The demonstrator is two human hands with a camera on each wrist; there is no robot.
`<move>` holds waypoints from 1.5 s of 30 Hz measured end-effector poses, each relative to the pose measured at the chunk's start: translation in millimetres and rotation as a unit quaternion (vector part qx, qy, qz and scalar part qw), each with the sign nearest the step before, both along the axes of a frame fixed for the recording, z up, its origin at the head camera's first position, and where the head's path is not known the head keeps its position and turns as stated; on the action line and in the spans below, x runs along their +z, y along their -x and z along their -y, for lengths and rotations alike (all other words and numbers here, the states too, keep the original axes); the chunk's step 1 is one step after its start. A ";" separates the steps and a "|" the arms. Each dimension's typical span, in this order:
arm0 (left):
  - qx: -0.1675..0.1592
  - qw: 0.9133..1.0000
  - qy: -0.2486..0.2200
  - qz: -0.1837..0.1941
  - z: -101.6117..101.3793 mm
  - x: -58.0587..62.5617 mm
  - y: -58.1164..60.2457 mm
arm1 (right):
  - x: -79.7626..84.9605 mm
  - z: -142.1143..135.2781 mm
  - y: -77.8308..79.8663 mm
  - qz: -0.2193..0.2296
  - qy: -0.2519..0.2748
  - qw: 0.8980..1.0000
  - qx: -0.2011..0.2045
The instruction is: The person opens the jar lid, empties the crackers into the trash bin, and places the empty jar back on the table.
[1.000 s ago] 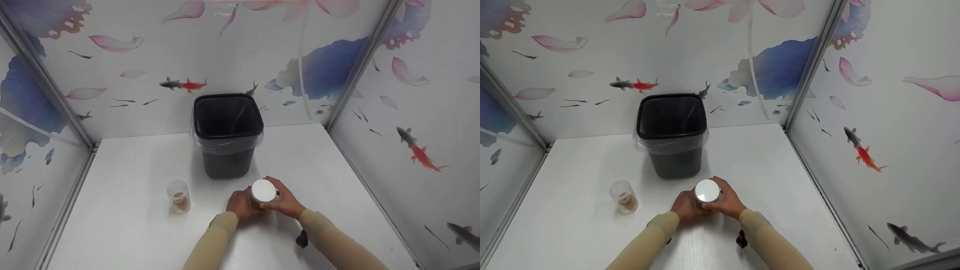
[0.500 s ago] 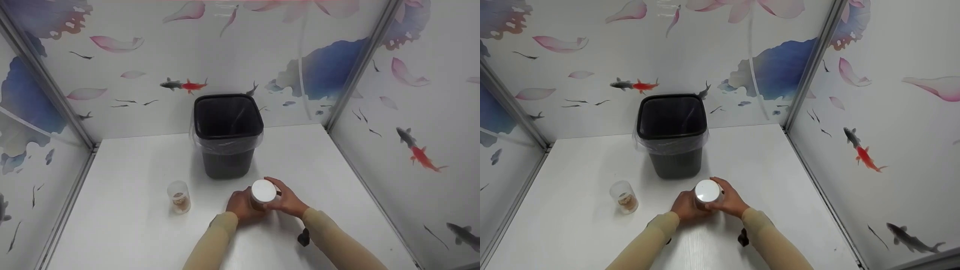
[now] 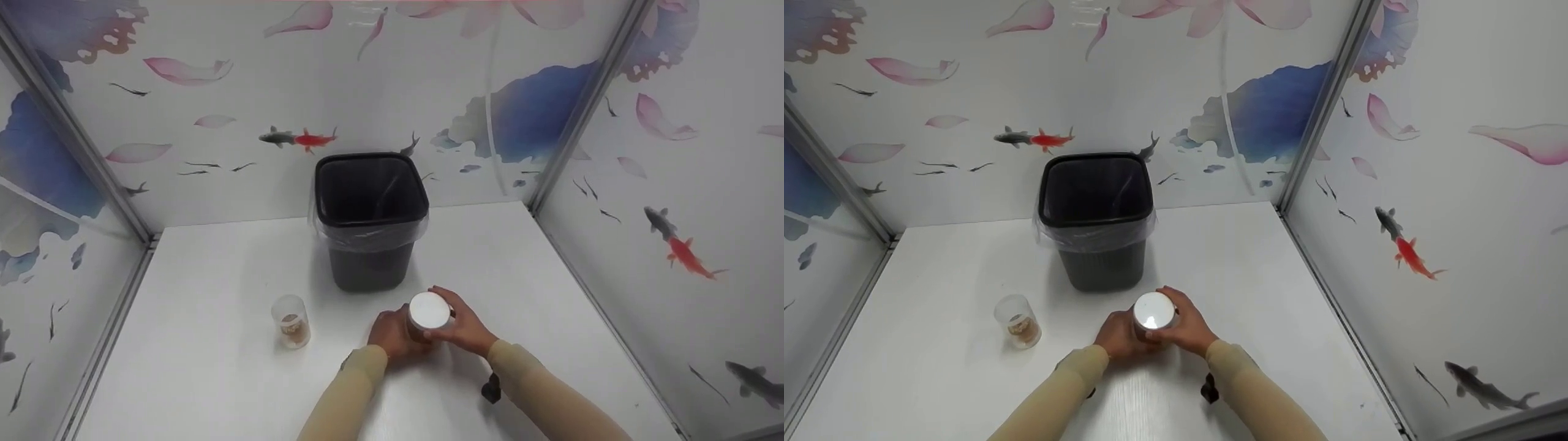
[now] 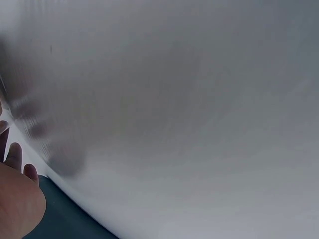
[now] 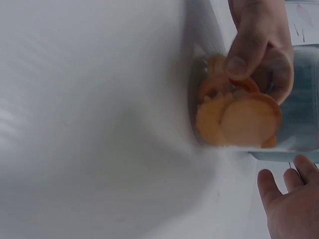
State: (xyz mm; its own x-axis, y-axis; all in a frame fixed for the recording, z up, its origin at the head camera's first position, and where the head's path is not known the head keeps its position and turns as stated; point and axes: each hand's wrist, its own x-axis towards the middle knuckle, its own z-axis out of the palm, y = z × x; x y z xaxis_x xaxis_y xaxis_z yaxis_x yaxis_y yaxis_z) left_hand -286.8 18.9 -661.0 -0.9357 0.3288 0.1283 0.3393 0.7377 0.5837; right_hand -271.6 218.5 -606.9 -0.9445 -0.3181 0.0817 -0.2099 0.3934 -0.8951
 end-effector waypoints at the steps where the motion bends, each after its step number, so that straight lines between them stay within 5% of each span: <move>1: 0.001 1.000 -0.002 0.000 -0.1 0.0 -0.1 | 0.9 -1.6 1.8 0.002 -0.002 1.000 0.009; 9: 0.001 1.000 -0.004 -0.003 -0.2 -1.1 -1.5 | 24.4 -0.6 -4.2 0.006 0.005 0.999 0.052; 14: -0.002 1.000 -0.003 -0.017 0.9 -3.3 0.3 | 1.3 1.4 -3.2 0.002 0.008 1.000 0.010; 22: 0.001 0.999 -0.003 -0.036 0.6 -3.3 1.5 | -4.0 11.3 -7.6 -0.016 -0.001 0.999 -0.046; 34: 0.003 1.000 -0.004 -0.016 -0.2 -1.6 -1.6 | 9.0 -9.9 13.6 0.009 -0.012 0.997 0.077; 45: 0.001 1.000 0.005 -0.016 0.5 0.1 -1.6 | -1.7 -3.0 -6.6 -0.040 -0.021 0.999 0.005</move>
